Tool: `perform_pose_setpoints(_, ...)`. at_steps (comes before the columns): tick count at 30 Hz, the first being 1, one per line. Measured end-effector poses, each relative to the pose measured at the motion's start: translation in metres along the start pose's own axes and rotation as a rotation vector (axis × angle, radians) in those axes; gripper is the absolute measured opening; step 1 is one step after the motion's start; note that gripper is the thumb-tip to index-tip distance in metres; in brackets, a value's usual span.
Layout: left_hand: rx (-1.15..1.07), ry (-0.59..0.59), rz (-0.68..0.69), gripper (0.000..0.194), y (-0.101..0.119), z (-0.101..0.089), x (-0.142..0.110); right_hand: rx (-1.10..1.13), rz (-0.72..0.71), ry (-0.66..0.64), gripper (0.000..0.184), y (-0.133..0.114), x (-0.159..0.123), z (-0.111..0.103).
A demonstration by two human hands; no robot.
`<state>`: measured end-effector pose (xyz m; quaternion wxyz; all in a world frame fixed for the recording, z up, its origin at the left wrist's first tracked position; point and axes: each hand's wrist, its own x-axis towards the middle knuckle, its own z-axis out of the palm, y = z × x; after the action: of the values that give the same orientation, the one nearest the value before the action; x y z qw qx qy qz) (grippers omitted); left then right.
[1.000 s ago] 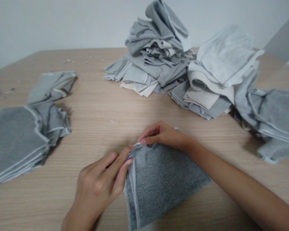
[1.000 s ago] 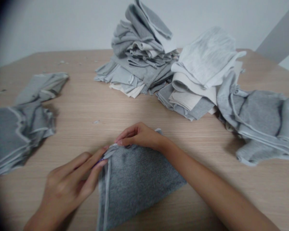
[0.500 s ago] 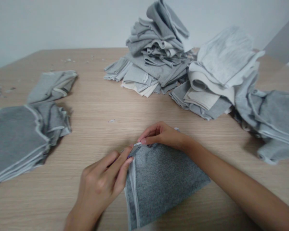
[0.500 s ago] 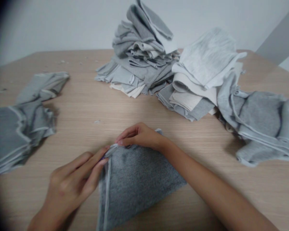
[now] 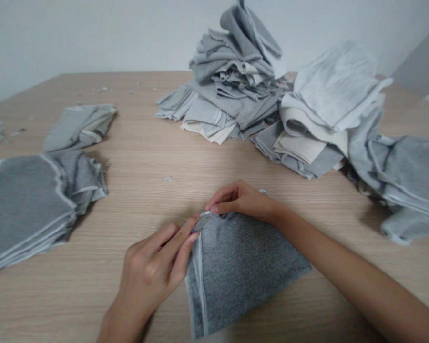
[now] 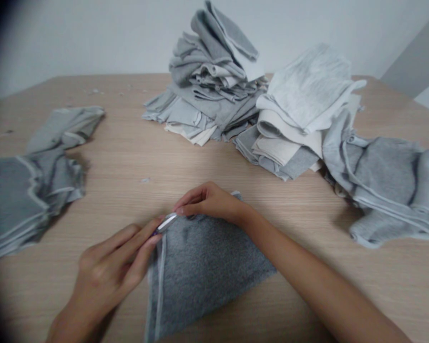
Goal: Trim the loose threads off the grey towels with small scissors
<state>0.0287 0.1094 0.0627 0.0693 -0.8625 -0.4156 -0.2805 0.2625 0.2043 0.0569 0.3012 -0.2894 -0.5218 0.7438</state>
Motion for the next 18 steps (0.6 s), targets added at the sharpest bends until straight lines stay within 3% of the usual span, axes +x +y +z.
perform_pose_setpoints(6, 0.061, 0.016, 0.025, 0.035, -0.0004, 0.0020, 0.0006, -0.004, -0.003, -0.007, 0.015, 0.0003, 0.0003, -0.0001)
perform_pose_setpoints(18, -0.033, 0.070, -0.006, 0.037, 0.0005, 0.0029, 0.0018, -0.066, -0.021, -0.013, 0.024, 0.0012, 0.0003, -0.0026)
